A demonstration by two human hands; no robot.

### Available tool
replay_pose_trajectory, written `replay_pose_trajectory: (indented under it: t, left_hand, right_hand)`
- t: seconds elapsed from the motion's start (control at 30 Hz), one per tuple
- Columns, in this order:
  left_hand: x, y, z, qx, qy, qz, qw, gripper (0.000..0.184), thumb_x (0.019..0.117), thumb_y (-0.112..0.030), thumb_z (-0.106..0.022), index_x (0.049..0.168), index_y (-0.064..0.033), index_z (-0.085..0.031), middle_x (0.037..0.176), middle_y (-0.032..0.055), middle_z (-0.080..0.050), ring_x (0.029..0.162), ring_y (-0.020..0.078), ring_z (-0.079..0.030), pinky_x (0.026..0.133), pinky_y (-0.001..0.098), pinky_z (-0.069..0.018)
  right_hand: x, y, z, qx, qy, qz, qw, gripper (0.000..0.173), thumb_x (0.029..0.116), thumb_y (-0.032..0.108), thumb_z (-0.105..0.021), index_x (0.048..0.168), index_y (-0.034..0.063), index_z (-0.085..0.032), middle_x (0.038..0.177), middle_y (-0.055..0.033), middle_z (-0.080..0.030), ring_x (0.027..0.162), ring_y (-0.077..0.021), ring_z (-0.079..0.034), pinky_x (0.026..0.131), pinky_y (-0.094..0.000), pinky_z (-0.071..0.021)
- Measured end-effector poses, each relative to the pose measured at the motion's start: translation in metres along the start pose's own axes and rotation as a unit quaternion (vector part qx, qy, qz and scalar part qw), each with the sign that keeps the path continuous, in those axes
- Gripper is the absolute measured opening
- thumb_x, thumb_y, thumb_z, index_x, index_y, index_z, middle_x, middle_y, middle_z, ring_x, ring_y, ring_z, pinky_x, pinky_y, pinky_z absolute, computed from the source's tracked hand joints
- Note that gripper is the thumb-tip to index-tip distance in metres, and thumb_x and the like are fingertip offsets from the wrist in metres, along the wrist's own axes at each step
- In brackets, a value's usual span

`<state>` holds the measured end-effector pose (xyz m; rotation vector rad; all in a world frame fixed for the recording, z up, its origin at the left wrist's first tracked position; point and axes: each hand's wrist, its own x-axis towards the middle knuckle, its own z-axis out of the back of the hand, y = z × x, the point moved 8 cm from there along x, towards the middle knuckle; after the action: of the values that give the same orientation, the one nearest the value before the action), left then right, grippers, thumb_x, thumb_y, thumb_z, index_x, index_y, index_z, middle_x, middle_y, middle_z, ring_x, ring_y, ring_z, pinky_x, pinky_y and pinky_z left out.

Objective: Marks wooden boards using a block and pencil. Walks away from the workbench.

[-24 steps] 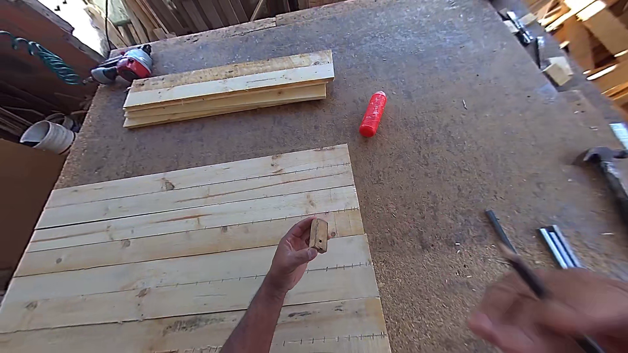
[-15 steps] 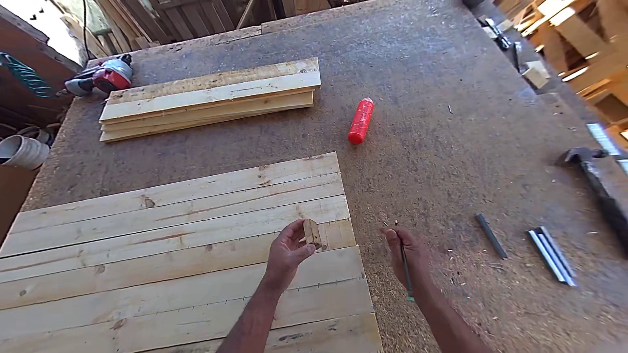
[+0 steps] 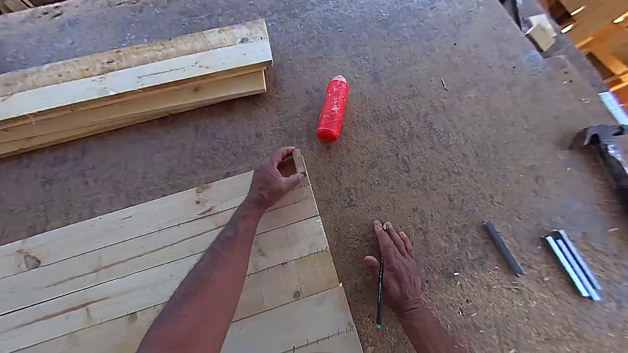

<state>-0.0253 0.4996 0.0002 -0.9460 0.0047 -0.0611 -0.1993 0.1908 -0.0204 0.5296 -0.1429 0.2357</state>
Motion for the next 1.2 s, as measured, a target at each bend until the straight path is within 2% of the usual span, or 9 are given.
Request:
replay_pose_trajectory:
  t: [0.2, 0.33, 0.67, 0.97, 1.03, 1.07, 1.13, 1.17, 1.2]
  left_hand:
    - [-0.006, 0.002, -0.002, 0.019, -0.01, -0.021, 1.0, 0.066, 0.0777, -0.025, -0.079, 0.138, -0.0081, -0.058, 0.125, 0.0051, -0.07, 0.117, 0.0117, -0.067, 0.102, 0.0362, -0.0564]
    - [-0.007, -0.003, -0.004, 0.033, 0.014, -0.018, 0.999, 0.065, 0.0802, -0.024, -0.077, 0.14, -0.0116, -0.055, 0.131, 0.0035, -0.068, 0.121, 0.0117, -0.065, 0.103, 0.0379, -0.0559]
    - [-0.007, -0.002, -0.005, 0.027, 0.026, -0.017, 0.999, 0.066, 0.0793, -0.028, -0.077, 0.138, -0.0115, -0.054, 0.123, 0.0032, -0.071, 0.113, 0.0105, -0.068, 0.097, 0.0355, -0.0579]
    - [-0.004, -0.001, -0.005, 0.037, 0.01, -0.006, 0.999, 0.067, 0.0728, -0.025, -0.081, 0.133, -0.0109, -0.057, 0.117, 0.0028, -0.073, 0.109, 0.012, -0.07, 0.094, 0.0385, -0.0594]
    - [-0.001, 0.003, -0.005, 0.049, 0.005, -0.004, 0.999, 0.067, 0.0698, -0.027, -0.082, 0.131, -0.011, -0.059, 0.115, 0.0029, -0.073, 0.108, 0.0134, -0.07, 0.093, 0.0422, -0.0592]
    - [0.0, 0.004, -0.006, 0.057, 0.006, 0.001, 0.998, 0.067, 0.0695, -0.028, -0.083, 0.13, -0.0116, -0.059, 0.115, 0.0028, -0.073, 0.108, 0.0139, -0.07, 0.093, 0.0437, -0.0593]
    - [0.001, 0.003, -0.007, 0.072, 0.002, 0.004, 0.997, 0.068, 0.0683, -0.028, -0.084, 0.13, -0.0118, -0.06, 0.114, 0.0035, -0.073, 0.107, 0.0153, -0.07, 0.092, 0.0455, -0.0594]
    - [0.002, 0.002, -0.006, 0.078, -0.001, 0.001, 0.997, 0.068, 0.068, -0.028, -0.086, 0.129, -0.011, -0.06, 0.114, 0.0048, -0.073, 0.107, 0.0169, -0.07, 0.092, 0.0465, -0.0594]
    - [0.002, 0.001, -0.006, 0.084, -0.001, 0.001, 0.996, 0.069, 0.068, -0.027, -0.087, 0.129, -0.0105, -0.061, 0.115, 0.0059, -0.073, 0.108, 0.0187, -0.07, 0.093, 0.0474, -0.059]
  right_hand:
    - [-0.003, 0.0, -0.002, 0.007, 0.003, 0.001, 1.0, 0.077, 0.1046, 0.068, -0.022, 0.151, 0.0141, -0.052, 0.152, -0.0072, -0.057, 0.147, -0.0243, -0.045, 0.124, -0.0502, -0.0306]
    - [-0.003, 0.0, -0.002, 0.005, -0.001, -0.002, 1.0, 0.075, 0.1051, 0.067, -0.023, 0.151, 0.0151, -0.051, 0.152, -0.0063, -0.056, 0.148, -0.0231, -0.044, 0.125, -0.0482, -0.0293]
    - [-0.005, 0.0, -0.003, 0.007, 0.002, 0.002, 1.0, 0.074, 0.1053, 0.067, -0.024, 0.152, 0.0152, -0.05, 0.155, -0.0057, -0.053, 0.15, -0.0218, -0.041, 0.126, -0.0483, -0.0283]
    - [-0.005, -0.001, 0.004, 0.07, -0.015, 0.002, 0.997, 0.081, 0.1038, 0.07, -0.018, 0.154, 0.0148, -0.049, 0.15, -0.007, -0.058, 0.147, -0.025, -0.047, 0.125, -0.0523, -0.0307]
    - [-0.007, -0.003, 0.006, 0.094, -0.018, 0.004, 0.995, 0.08, 0.1037, 0.07, -0.015, 0.149, 0.0161, -0.055, 0.145, -0.0073, -0.063, 0.145, -0.0265, -0.049, 0.124, -0.055, -0.0317]
    - [-0.008, -0.005, 0.008, 0.112, -0.026, -0.003, 0.993, 0.079, 0.104, 0.069, -0.015, 0.142, 0.0169, -0.061, 0.137, -0.0067, -0.068, 0.141, -0.0259, -0.053, 0.123, -0.0556, -0.0336]
    - [0.0, -0.011, 0.016, 0.162, -0.042, -0.048, 0.985, 0.073, 0.1058, 0.066, -0.021, 0.122, 0.0158, -0.071, 0.105, -0.0025, -0.073, 0.116, -0.0165, -0.066, 0.115, -0.0491, -0.0435]
    - [0.009, -0.011, 0.021, 0.179, -0.045, -0.085, 0.979, 0.063, 0.1075, 0.061, -0.029, 0.112, 0.0149, -0.072, 0.093, 0.0009, -0.071, 0.097, -0.009, -0.068, 0.102, -0.0391, -0.052]
    - [0.022, -0.008, 0.028, 0.19, -0.044, -0.12, 0.974, 0.05, 0.108, 0.054, -0.04, 0.104, 0.0132, -0.068, 0.082, 0.0041, -0.066, 0.077, -0.0034, -0.063, 0.077, -0.0268, -0.0553]
